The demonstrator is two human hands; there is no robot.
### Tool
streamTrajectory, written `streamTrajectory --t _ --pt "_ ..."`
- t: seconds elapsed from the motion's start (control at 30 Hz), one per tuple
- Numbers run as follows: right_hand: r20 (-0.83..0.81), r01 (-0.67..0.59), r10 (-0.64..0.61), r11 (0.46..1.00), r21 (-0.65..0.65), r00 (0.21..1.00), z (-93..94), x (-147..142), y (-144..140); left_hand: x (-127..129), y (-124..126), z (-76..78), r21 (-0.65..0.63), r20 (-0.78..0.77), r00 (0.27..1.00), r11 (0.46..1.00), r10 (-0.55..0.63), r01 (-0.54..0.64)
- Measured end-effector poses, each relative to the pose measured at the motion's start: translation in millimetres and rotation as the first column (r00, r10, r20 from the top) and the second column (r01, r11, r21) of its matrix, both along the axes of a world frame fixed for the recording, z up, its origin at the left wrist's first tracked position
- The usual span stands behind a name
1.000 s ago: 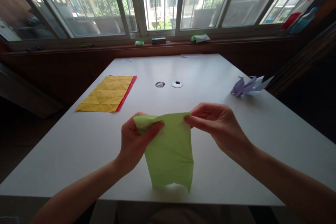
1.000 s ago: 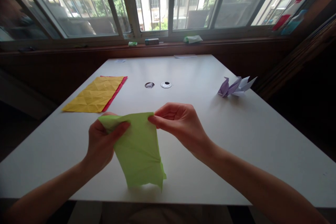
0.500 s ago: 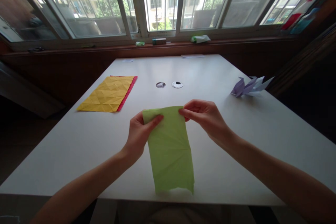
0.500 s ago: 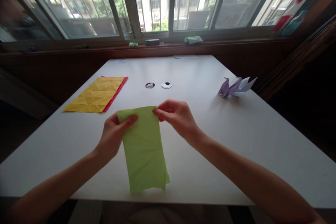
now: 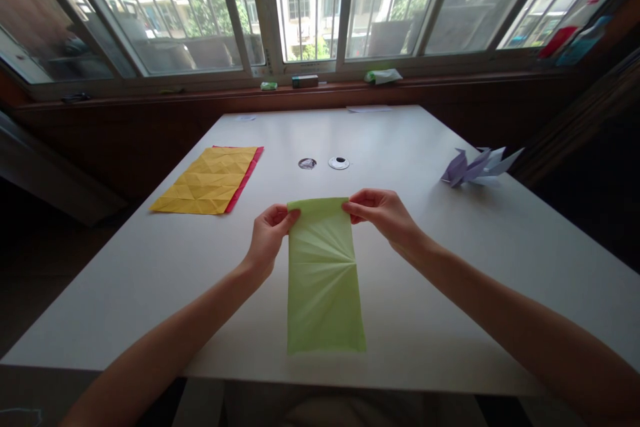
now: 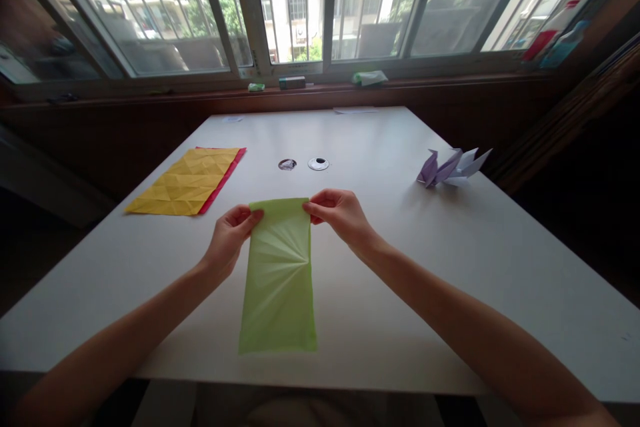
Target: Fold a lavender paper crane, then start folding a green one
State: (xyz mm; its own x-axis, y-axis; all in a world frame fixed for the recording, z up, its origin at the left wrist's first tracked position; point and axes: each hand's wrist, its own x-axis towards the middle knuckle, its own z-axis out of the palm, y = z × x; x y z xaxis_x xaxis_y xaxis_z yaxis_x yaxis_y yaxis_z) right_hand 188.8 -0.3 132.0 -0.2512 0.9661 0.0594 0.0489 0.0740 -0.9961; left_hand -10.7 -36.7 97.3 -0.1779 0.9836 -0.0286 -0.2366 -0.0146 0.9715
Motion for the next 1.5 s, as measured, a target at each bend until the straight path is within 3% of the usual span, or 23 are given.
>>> streamTrajectory --t 0.3,0.43,0.5,0.63,0.7,0.77,0.93,1.03,1.13,1.3,1.5 --pt "0.01 -0.005 0.005 1.0 -0.002 1.0 -1.6 -2 1 -2 1 -5.0 -0.022 -0.061 0.997 0.999 -0.04 0.039" --pt "0.097 -0.088 0.089 0.996 -0.022 0.991 -6.0 0 2 -5 4 -4.3 -0.065 -0.142 0.976 0.985 -0.167 0.16" --pt "0.175 -0.163 0.165 0.986 -0.025 0.971 -7.7 2 1 -5 4 -0.8 -0.122 -0.188 0.934 0.95 -0.305 0.286" --pt "0.304 -0.291 0.281 0.957 -0.011 0.911 -7.2 2 -9 0 -1 6.3 -0.252 -0.228 0.792 0.82 -0.566 0.514" --pt "0.336 -0.334 0.317 0.943 -0.007 0.887 -6.8 1 -16 5 -5 7.0 -0.282 -0.266 0.723 0.768 -0.638 0.575" --pt "0.372 -0.359 0.325 0.933 0.025 0.869 -7.7 -1 -21 9 -9 5.8 -0.285 -0.324 0.679 0.752 -0.659 0.594" --pt "0.366 -0.356 0.305 0.931 0.08 0.879 -6.4 -1 -22 11 -10 4.9 -0.223 -0.403 0.724 0.827 -0.56 0.516" --pt "0.367 -0.446 0.438 0.893 -0.067 0.821 0.9 6 -16 7 -7 6.7 -0.15 -0.42 0.803 0.905 -0.423 0.399" --pt "0.395 -0.49 0.53 0.847 -0.206 0.751 7.7 15 -8 4 -3 7.9 -0.103 -0.399 0.859 0.946 -0.321 0.306" --pt "0.399 -0.407 0.433 0.901 -0.152 0.808 13.2 25 3 3 -2 10.6 -0.042 -0.357 0.912 0.979 -0.203 0.201" --pt "0.407 -0.367 0.366 0.927 -0.08 0.837 20.5 27 3 7 -7 11.5 0.007 -0.277 0.952 0.991 -0.129 0.136"
